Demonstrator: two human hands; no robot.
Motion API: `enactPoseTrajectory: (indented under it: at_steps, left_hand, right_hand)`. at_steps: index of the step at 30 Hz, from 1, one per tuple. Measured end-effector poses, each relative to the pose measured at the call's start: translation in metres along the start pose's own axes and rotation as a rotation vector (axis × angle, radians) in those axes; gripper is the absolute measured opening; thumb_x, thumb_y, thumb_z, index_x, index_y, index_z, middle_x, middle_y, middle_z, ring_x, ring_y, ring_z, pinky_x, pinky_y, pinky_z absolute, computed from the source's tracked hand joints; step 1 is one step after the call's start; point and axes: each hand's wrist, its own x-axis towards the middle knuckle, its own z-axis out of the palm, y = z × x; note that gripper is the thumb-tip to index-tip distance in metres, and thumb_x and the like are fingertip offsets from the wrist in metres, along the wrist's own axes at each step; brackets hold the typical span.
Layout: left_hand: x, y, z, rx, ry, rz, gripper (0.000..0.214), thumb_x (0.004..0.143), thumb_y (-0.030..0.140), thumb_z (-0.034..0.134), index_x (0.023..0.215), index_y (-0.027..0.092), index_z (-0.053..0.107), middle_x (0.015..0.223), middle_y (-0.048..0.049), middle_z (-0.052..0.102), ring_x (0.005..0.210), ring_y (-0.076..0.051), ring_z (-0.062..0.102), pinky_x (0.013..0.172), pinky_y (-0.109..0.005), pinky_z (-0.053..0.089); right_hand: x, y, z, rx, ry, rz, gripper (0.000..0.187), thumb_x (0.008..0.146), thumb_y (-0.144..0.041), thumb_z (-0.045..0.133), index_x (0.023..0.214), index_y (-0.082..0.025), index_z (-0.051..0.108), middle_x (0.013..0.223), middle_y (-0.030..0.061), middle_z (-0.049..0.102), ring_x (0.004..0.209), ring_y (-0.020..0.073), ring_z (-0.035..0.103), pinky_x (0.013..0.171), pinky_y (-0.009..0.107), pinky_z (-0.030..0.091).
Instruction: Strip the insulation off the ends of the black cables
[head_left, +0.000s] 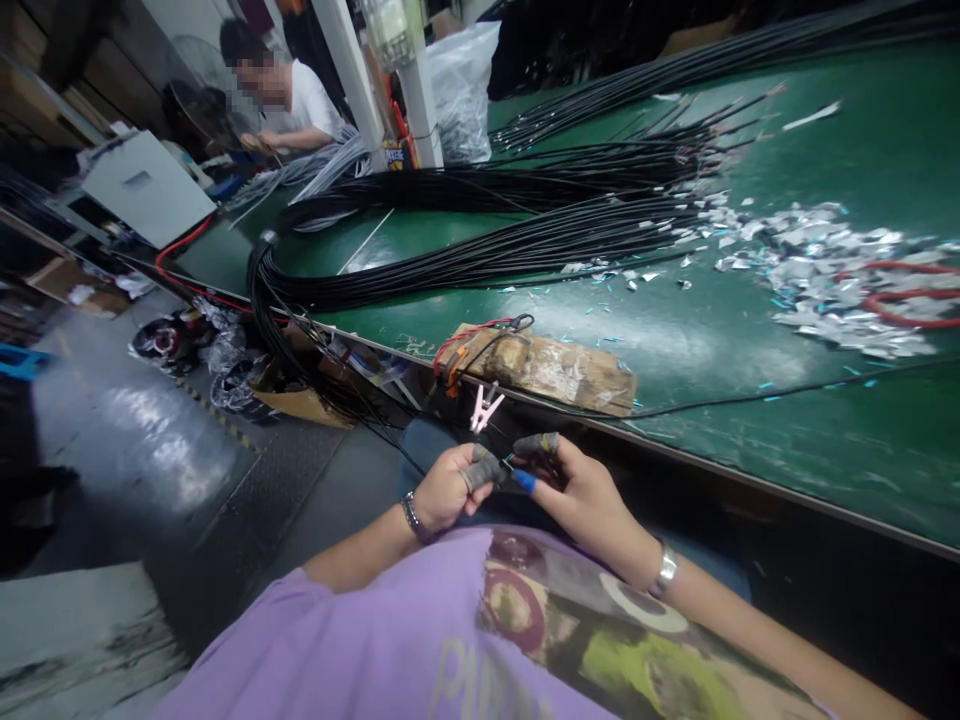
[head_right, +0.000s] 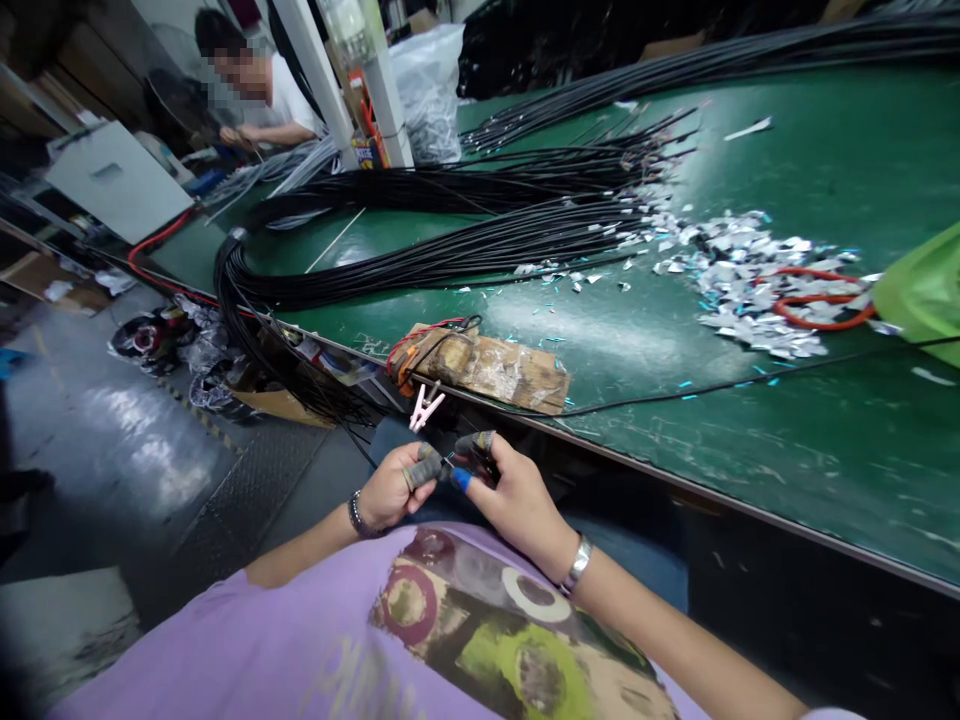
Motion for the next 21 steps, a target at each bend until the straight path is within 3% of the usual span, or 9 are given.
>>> enactPoseTrajectory:
  at_steps: [7,13,18,21]
  left_hand:
    - [-0.001,0.0,-0.002,-0.044,-0.066,-0.048,0.055,0.059,0.065,0.069,0.068,0.016,0.046,0.039,0.0092,0.042,0.027,-0.002,0.026,0.031,-0.018,0.012]
    - [0.006,-0.006,-0.007,-0.2,-0.021,0.052,0.053,0.058,0.06,0.074,0.069,0.016,0.047,0.04,0.0084,0.046,0.029,-0.002,0.031,0.031,-0.017,0.015]
    - [0.012,-0.014,-0.011,-0.269,0.023,0.155,0.05,0.052,0.05,0.082,0.073,0.014,0.054,0.048,0.0042,0.057,0.039,-0.005,0.046,0.04,-0.017,0.03]
    - [0.014,-0.018,-0.014,-0.276,0.02,0.205,0.047,0.051,0.047,0.084,0.072,0.014,0.057,0.051,0.0026,0.059,0.045,-0.007,0.051,0.047,-0.019,0.036]
  right_hand:
    - [0.006,0.005,0.003,0.006,0.028,0.051,0.009,0.073,-0.028,0.052,0.077,-0.021,0.056,0.071,0.0021,0.066,0.065,0.0173,0.059,0.061,0.029,0.049]
    - [0.003,0.008,0.0,-0.072,-0.027,0.043,0.015,0.081,-0.036,0.049,0.077,-0.022,0.054,0.07,0.0023,0.063,0.063,0.017,0.056,0.059,0.029,0.047]
    - [-0.003,0.001,-0.009,-0.017,-0.176,0.015,0.03,0.088,-0.048,0.042,0.081,-0.022,0.057,0.076,0.0042,0.063,0.069,0.0184,0.057,0.066,0.031,0.047]
    - [-0.007,-0.006,-0.012,0.088,-0.323,0.124,0.038,0.085,-0.055,0.045,0.076,-0.02,0.057,0.072,0.0035,0.061,0.066,0.0173,0.054,0.065,0.03,0.045]
